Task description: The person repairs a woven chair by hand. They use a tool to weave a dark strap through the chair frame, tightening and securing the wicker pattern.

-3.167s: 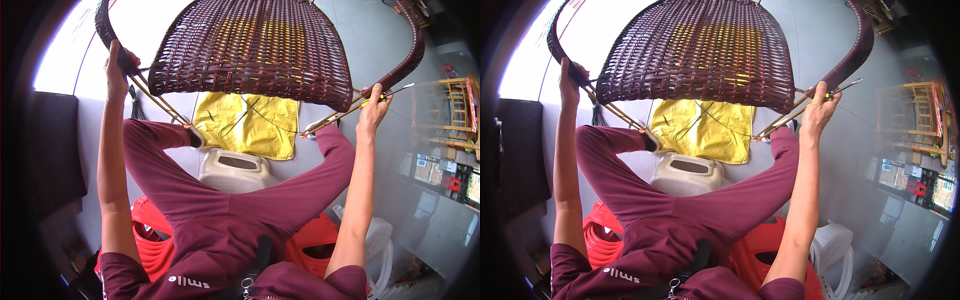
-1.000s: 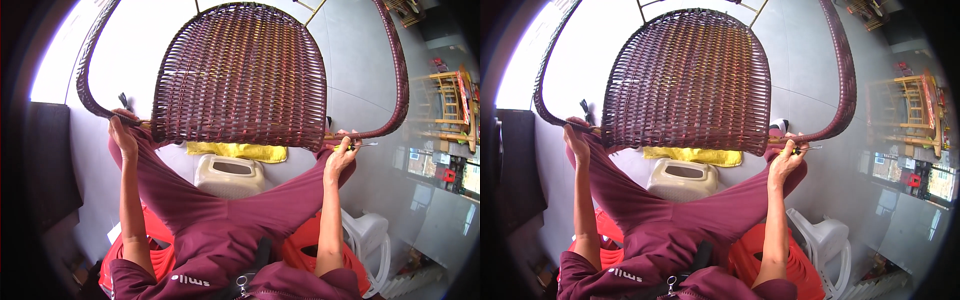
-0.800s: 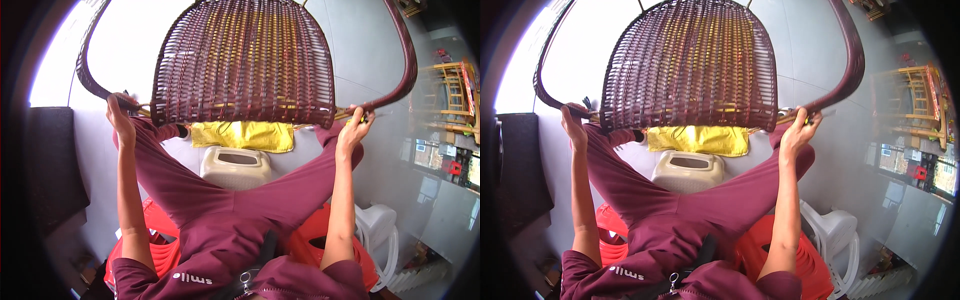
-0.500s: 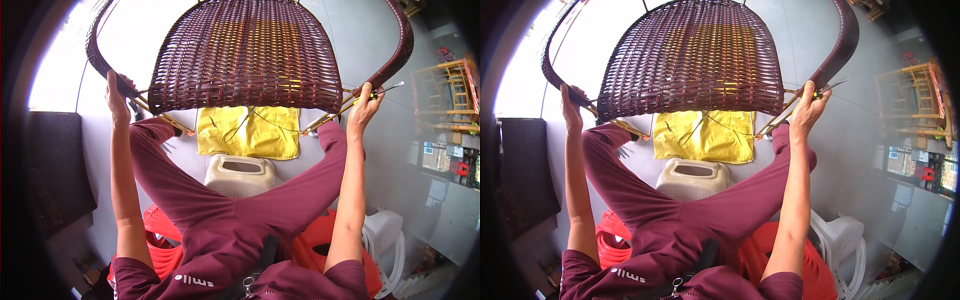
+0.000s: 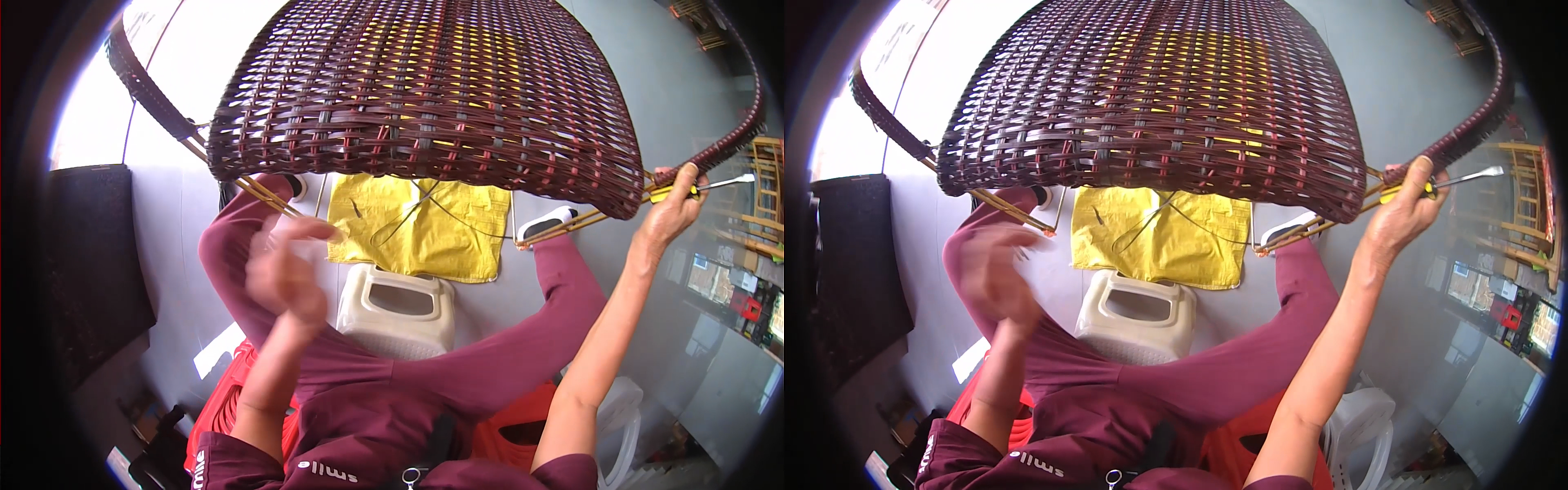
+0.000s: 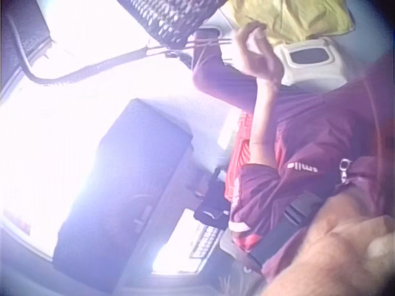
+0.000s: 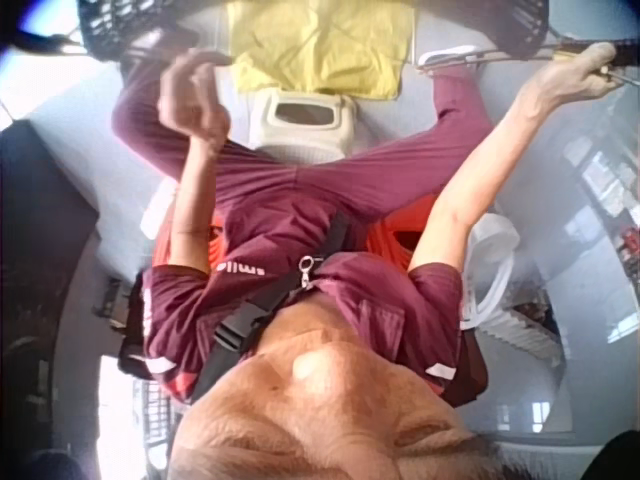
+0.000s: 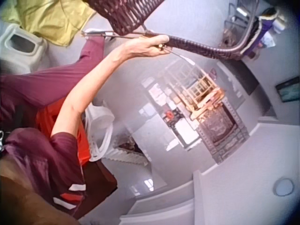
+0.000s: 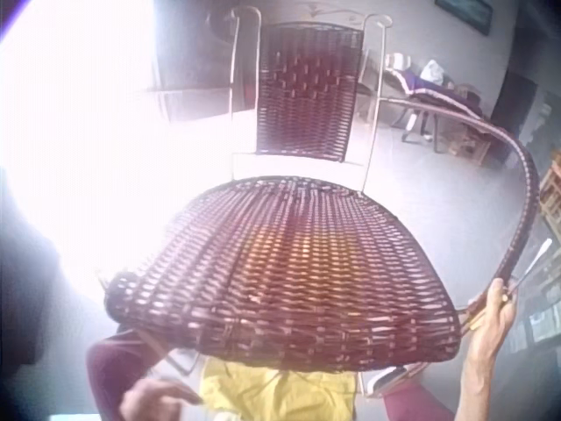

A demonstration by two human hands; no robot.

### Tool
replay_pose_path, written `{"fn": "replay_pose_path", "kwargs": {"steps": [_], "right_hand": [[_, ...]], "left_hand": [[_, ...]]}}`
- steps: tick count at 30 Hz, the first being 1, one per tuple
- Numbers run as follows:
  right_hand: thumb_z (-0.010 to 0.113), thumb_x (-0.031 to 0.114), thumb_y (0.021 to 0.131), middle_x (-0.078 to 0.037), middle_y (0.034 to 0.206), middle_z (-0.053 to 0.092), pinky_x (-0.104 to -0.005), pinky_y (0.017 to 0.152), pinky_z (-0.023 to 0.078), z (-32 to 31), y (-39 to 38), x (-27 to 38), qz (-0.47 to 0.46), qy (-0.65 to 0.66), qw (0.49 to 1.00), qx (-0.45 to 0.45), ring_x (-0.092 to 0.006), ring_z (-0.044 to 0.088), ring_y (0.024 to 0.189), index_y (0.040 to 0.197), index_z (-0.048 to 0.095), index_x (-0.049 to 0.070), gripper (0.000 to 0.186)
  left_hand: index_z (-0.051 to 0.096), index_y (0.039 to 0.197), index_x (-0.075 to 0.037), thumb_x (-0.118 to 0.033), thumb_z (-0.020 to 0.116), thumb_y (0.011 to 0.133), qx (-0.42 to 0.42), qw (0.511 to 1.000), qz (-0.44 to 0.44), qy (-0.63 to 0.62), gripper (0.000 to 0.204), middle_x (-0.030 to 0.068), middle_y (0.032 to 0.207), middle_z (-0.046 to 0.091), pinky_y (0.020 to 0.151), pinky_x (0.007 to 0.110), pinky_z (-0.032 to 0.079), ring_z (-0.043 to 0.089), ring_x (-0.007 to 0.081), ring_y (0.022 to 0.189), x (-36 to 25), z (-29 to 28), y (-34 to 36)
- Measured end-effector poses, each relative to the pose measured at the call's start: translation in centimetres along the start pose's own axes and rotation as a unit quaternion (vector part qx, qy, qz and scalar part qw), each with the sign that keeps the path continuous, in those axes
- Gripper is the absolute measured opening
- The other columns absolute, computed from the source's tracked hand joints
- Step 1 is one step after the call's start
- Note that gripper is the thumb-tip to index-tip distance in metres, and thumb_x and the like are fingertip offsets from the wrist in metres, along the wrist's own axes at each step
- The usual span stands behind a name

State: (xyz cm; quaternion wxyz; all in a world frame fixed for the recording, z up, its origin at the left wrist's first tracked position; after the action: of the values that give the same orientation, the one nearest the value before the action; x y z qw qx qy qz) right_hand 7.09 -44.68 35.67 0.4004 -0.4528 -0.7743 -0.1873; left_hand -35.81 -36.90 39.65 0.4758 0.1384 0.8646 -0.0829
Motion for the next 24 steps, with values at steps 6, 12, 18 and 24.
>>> {"fn": "replay_pose_path", "kwargs": {"steps": [6,12,18,24], "right_hand": [[0.048,0.031,0.090,-0.008,0.073,0.055,-0.0266,0.060,0.044,1.2,-0.2,-3.7,0.007,-0.039,0.999,-0.005,-0.0135,0.053,0.066,0.099,0.046,-0.001,0.033],[0.039,0.033,0.093,-0.009,0.079,0.052,-0.0267,0.065,0.043,3.9,0.8,-7.7,0.022,-0.053,0.998,-0.028,-0.0130,0.050,0.074,0.105,0.045,0.001,0.035],[0.034,0.038,0.093,-0.008,0.078,0.048,-0.0239,0.060,0.042,6.5,1.5,-10.7,0.038,-0.088,0.993,-0.062,-0.0117,0.045,0.067,0.109,0.042,0.002,0.040],[0.032,0.040,0.093,-0.008,0.078,0.048,-0.0246,0.060,0.043,7.1,1.7,-11.7,0.044,-0.087,0.994,-0.057,-0.0124,0.046,0.070,0.114,0.039,-0.002,0.048]], "left_hand": [[0.062,0.089,-0.006,-0.012,0.054,0.076,0.398,0.862,-0.301,0.085,0.016,0.0166,0.081,0.060,0.066,0.043,0.046,0.058,0.0348,0.075,23.0,20.9,-22.3],[0.061,0.093,-0.005,-0.009,0.051,0.077,0.504,0.756,-0.364,0.206,0.019,0.0157,0.100,0.057,0.074,0.040,0.045,0.055,0.0321,0.088,32.8,29.1,-26.8],[0.059,0.091,-0.005,-0.007,0.050,0.077,0.530,0.723,-0.396,0.200,0.017,0.0136,0.095,0.056,0.069,0.037,0.046,0.055,0.0279,0.082,37.6,33.1,-28.9],[0.057,0.090,-0.004,-0.006,0.050,0.077,0.523,0.726,-0.413,0.170,0.015,0.0114,0.090,0.056,0.064,0.034,0.046,0.055,0.0238,0.077,39.1,33.4,-29.2]]}}
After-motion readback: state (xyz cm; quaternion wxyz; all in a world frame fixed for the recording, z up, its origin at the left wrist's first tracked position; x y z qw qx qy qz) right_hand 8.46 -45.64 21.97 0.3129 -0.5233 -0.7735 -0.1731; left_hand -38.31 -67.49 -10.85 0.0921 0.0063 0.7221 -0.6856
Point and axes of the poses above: each hand's wrist, its own y-axis towards the middle knuckle, its own z-axis out of the palm, x = y × z, the point moved 9 cm from there along y, towards the middle knuckle
